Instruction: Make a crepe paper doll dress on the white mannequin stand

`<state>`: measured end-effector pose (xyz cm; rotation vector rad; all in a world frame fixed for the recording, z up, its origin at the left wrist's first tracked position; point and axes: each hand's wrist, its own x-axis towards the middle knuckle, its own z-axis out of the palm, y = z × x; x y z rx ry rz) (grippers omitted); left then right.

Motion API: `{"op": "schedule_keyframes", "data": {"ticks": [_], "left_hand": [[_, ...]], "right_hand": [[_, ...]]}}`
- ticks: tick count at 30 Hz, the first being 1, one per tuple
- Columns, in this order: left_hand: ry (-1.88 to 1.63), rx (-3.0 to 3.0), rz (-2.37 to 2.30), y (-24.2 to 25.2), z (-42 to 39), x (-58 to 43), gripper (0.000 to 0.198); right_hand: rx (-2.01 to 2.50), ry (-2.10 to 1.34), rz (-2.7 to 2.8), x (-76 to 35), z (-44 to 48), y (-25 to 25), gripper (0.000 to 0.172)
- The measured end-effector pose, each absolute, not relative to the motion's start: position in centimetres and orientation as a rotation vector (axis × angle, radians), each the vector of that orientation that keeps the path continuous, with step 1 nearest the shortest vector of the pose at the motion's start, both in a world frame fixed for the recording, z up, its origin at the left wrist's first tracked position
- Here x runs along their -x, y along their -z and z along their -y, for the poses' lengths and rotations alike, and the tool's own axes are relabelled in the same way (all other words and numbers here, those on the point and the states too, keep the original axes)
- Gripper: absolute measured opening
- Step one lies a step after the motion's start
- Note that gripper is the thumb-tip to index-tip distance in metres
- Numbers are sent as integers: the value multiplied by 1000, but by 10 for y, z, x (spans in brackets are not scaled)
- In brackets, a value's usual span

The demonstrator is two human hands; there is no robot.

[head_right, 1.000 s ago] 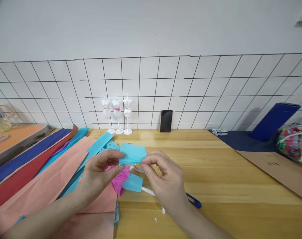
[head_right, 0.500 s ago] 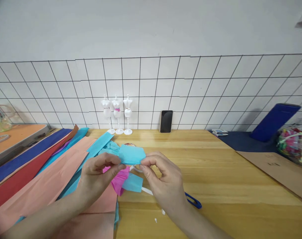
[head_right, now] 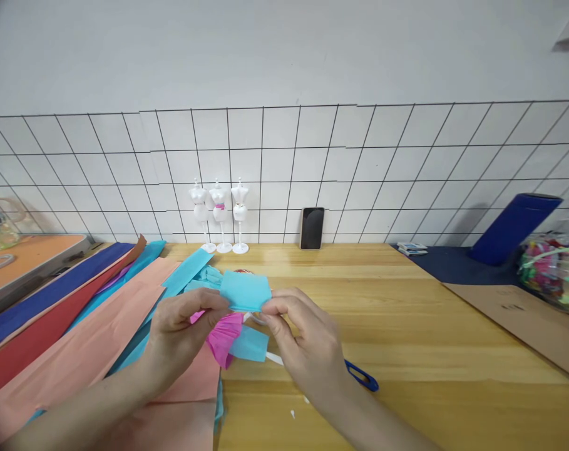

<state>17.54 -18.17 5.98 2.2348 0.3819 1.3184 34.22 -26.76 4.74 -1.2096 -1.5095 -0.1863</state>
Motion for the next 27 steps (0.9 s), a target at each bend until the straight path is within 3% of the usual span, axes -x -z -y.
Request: {"op": "schedule_keyframes", "data": {"ticks": [27], "left_hand": [[-1166, -1746, -525, -56, 183, -178, 10]], "right_hand": [[1196, -104, 1305, -341, 266, -49, 11]]}}
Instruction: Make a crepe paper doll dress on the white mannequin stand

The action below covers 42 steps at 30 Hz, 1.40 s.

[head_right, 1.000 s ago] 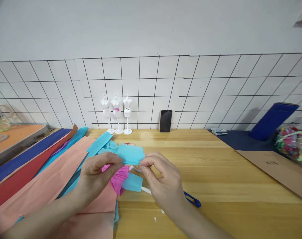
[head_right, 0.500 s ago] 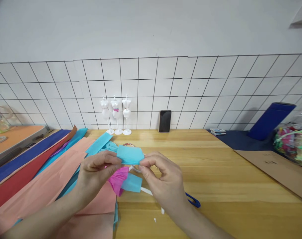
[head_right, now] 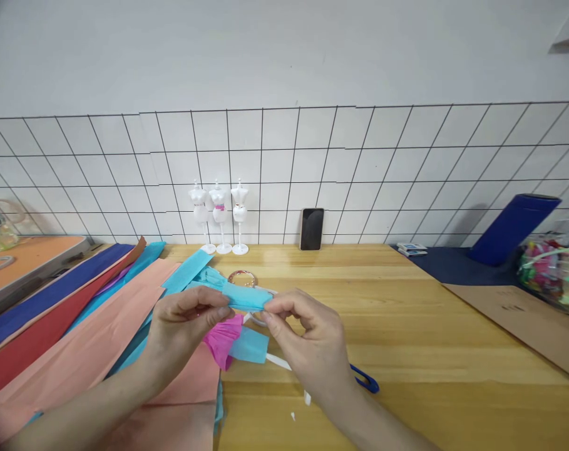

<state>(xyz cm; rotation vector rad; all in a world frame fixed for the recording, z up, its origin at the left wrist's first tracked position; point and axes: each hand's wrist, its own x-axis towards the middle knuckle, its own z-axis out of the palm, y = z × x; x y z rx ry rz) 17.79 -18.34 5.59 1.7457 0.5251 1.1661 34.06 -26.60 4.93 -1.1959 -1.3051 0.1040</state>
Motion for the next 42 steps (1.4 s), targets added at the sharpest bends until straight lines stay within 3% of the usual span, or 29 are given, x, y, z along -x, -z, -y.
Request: {"op": "schedule_keyframes", "data": {"ticks": [19, 33, 42], "left_hand": [[-1053, -1488, -632, -62, 191, -179, 5], [-1381, -1935, -424, -48, 185, -178, 16], [-1468, -2030, -429, -47, 188, -182, 14]], "right_hand": [[1209, -78, 1307, -343, 266, -45, 10], [1175, 239, 1432, -343, 266, -45, 17], [1157, 260, 1464, -342, 264, -41, 20]]}}
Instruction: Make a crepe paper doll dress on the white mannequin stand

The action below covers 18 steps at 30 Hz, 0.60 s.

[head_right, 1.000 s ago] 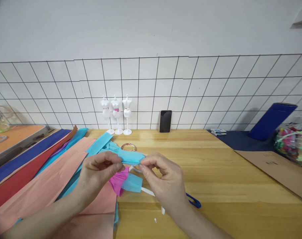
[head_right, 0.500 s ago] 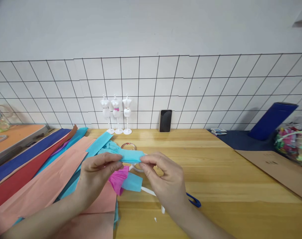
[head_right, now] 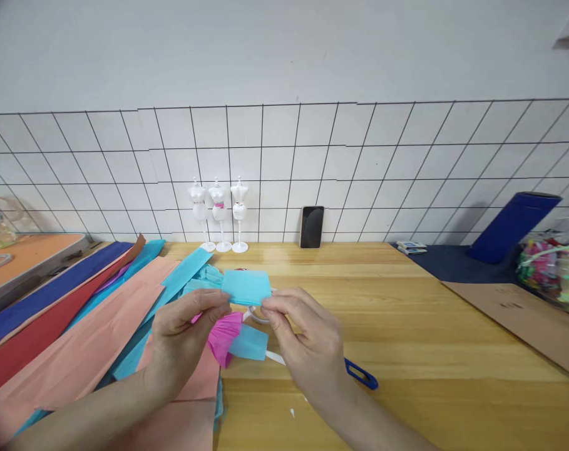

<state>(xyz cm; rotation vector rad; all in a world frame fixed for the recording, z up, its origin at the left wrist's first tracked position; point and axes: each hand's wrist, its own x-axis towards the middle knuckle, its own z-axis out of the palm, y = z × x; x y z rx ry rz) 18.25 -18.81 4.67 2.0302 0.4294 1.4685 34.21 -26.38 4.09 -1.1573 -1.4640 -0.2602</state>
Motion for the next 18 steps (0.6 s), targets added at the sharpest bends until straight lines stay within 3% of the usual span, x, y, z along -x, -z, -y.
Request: {"op": "schedule_keyframes", "data": {"ticks": [18], "left_hand": [[-1139, -1615, -604, -56, 192, -183, 7]], "right_hand": [[1163, -31, 1367, -344, 263, -45, 12]]}}
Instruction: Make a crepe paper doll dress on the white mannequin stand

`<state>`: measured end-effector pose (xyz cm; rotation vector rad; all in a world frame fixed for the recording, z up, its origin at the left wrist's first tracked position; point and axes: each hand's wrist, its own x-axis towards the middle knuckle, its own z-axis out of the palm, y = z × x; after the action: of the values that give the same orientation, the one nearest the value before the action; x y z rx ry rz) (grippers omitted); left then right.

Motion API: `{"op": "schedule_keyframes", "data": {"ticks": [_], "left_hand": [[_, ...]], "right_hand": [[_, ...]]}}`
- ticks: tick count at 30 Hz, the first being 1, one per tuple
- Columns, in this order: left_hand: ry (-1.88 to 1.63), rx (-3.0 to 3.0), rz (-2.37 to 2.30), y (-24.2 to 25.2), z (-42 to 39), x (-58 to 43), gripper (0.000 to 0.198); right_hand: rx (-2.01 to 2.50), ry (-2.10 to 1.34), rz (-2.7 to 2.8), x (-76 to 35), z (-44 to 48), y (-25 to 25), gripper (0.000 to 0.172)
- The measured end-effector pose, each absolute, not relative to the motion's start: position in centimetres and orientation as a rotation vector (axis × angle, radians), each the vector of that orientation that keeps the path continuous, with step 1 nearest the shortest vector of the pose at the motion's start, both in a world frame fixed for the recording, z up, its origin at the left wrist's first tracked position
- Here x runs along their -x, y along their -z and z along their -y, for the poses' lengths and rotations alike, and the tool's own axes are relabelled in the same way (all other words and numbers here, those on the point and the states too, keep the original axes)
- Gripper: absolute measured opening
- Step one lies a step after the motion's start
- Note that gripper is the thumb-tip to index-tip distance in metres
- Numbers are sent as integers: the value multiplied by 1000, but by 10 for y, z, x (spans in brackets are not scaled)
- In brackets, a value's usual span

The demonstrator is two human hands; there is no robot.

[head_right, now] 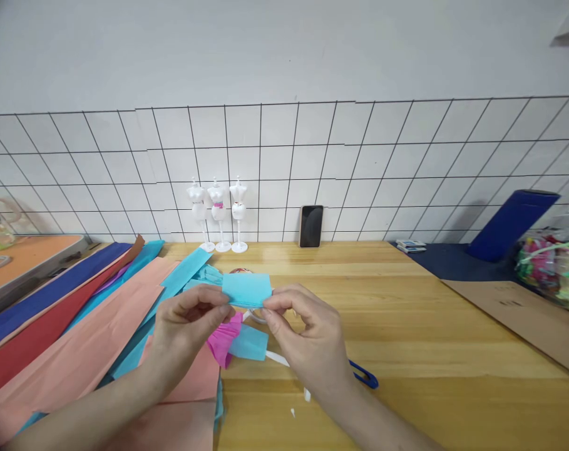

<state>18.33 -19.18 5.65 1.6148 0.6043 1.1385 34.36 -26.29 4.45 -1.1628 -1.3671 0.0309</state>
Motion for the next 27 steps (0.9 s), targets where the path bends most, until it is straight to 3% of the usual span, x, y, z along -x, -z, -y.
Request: {"op": "schedule_keyframes", "data": {"ticks": [17, 27], "left_hand": [[-1121, -1486, -594, -56, 191, -184, 6], [-1344, -1728, -554, -51, 186, -183, 11]], "right_hand": [[1170, 78, 1381, -343, 264, -43, 16], [1177, 206, 1411, -345, 264, -43, 17]]}}
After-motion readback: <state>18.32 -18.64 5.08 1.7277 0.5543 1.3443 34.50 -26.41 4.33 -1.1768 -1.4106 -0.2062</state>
